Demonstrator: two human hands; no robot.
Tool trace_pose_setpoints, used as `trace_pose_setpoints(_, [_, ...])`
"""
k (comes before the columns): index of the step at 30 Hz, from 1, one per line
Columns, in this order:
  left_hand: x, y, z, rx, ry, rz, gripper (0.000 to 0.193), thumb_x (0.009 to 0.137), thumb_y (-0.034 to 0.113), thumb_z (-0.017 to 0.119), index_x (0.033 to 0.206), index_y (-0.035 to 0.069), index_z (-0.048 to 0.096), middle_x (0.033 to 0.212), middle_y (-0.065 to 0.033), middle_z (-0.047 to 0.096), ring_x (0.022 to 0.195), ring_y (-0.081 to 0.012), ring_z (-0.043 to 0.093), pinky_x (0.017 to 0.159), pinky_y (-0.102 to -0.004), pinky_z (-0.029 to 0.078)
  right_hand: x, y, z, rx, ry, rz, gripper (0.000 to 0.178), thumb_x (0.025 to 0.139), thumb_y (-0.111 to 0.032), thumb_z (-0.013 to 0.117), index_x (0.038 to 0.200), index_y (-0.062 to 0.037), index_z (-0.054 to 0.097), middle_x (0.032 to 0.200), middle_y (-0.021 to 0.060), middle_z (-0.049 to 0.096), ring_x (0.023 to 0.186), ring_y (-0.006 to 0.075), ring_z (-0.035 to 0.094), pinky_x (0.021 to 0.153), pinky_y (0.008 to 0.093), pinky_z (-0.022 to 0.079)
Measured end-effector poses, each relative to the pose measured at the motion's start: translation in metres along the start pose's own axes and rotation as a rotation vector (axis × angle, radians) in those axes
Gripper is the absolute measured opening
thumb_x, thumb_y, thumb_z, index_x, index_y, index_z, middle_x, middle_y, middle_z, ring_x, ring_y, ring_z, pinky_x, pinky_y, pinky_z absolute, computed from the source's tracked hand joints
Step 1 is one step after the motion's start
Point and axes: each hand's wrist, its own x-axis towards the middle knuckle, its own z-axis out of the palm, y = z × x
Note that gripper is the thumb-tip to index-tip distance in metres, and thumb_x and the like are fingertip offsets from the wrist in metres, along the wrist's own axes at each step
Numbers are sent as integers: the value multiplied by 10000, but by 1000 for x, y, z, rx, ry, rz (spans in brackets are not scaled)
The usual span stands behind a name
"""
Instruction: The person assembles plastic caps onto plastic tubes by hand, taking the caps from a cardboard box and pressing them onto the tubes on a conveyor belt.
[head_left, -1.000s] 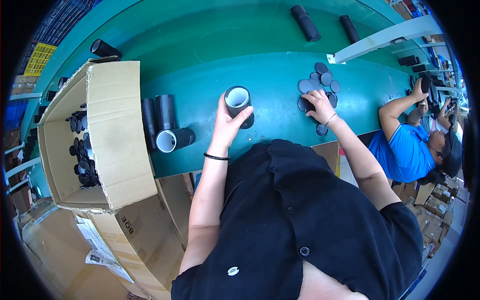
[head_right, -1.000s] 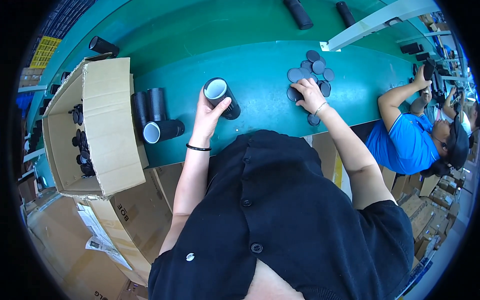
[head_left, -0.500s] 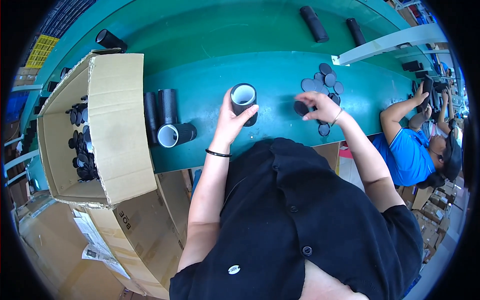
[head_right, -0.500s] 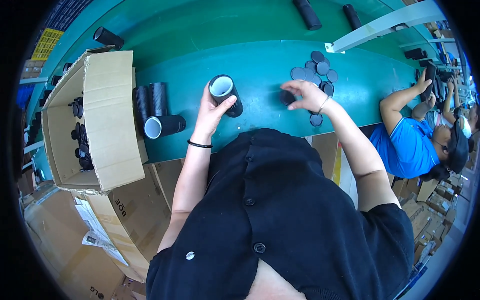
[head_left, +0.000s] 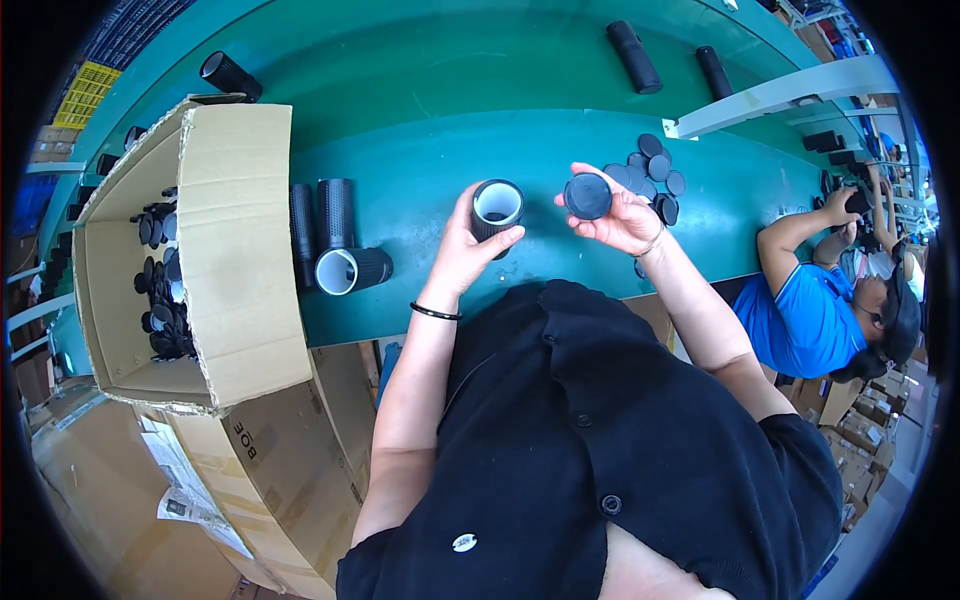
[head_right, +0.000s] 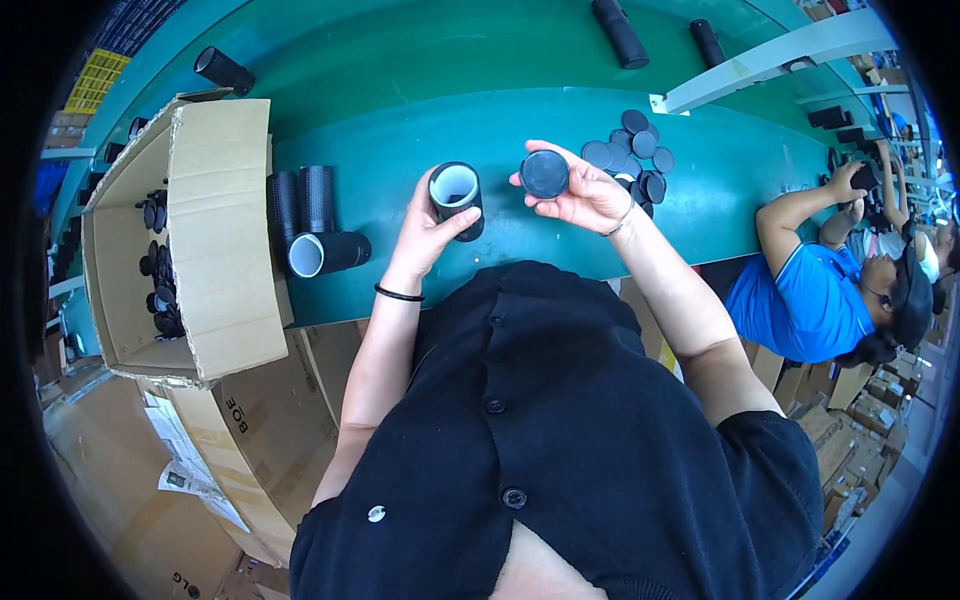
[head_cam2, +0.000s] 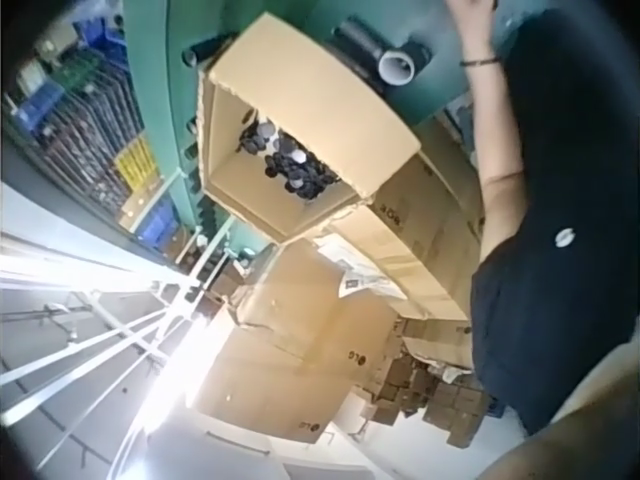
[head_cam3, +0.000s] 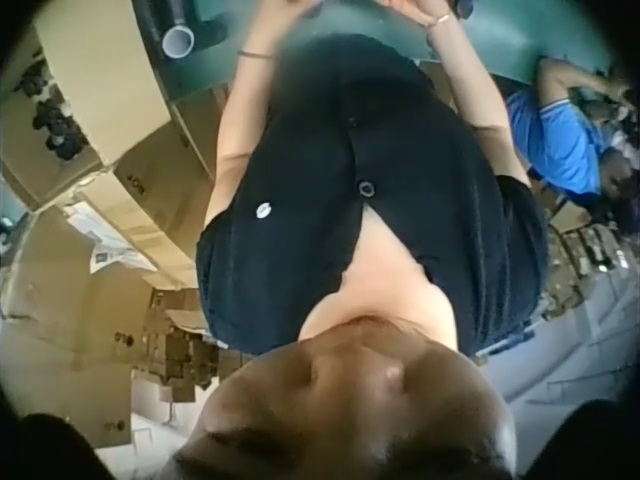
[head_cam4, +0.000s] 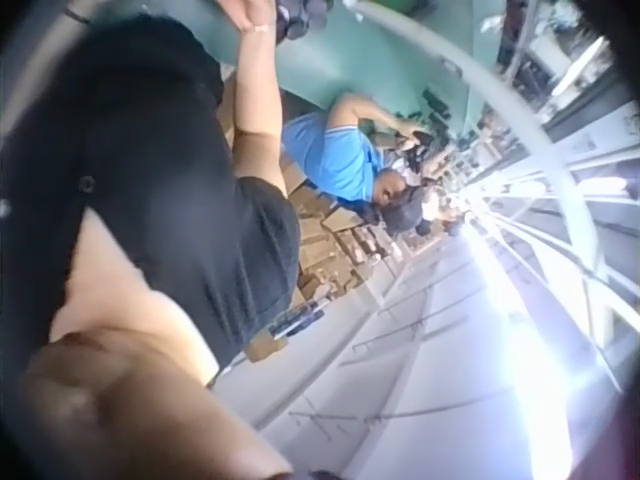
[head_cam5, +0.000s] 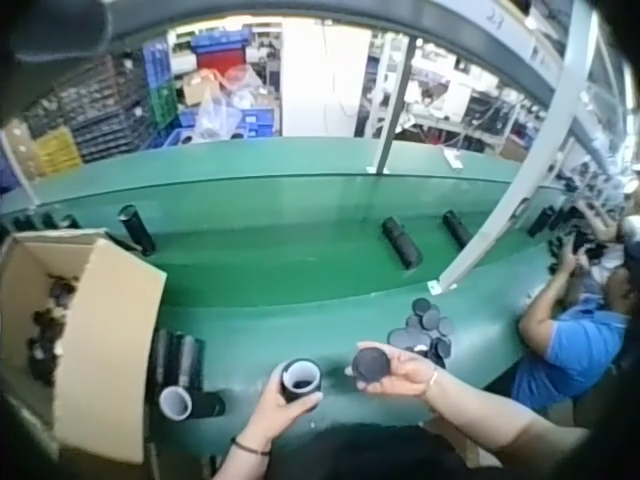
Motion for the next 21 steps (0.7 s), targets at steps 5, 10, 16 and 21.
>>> trace_pose_setpoints(5, [-4, 6, 0, -3, -30, 7, 695, 715, 115, 808, 1283, 8, 422, 1163, -71, 547, 1090, -163, 529, 930, -303, 438, 4, -3, 15, -133, 83, -29, 702, 808, -133, 720, 1380, -119, 314, 1346, 233, 419, 1130, 305, 529, 907, 364, 482])
trace_pose_setpoints(10, [-4, 28, 4, -97, -283, -21, 680, 688, 94, 813, 1263, 10, 460, 1140, -59, 563, 1082, -156, 529, 926, -294, 433, 22, 8, 20, -627, 193, -239, 733, 770, -29, 721, 1369, -121, 309, 1353, 203, 431, 1159, 256, 520, 919, 355, 479])
trace_pose_setpoints(16, [-8, 29, 7, -221, -291, -179, 702, 655, 119, 832, 1254, 15, 481, 1143, -51, 570, 1079, -150, 527, 943, -299, 415, 31, 15, 53, -872, 222, -345, 683, 797, -54, 690, 1373, -123, 330, 1288, 166, 494, 1151, 197, 530, 906, 331, 488])
trace_pose_setpoints(21, [-9, 26, 4, -93, -311, -114, 725, 639, 153, 847, 1253, 17, 487, 1150, -50, 570, 1077, -150, 528, 953, -305, 410, 24, 0, 29, -485, 308, -54, 469, 946, -266, 537, 1344, -58, 400, 1206, 144, 544, 1095, 183, 565, 853, 318, 518])
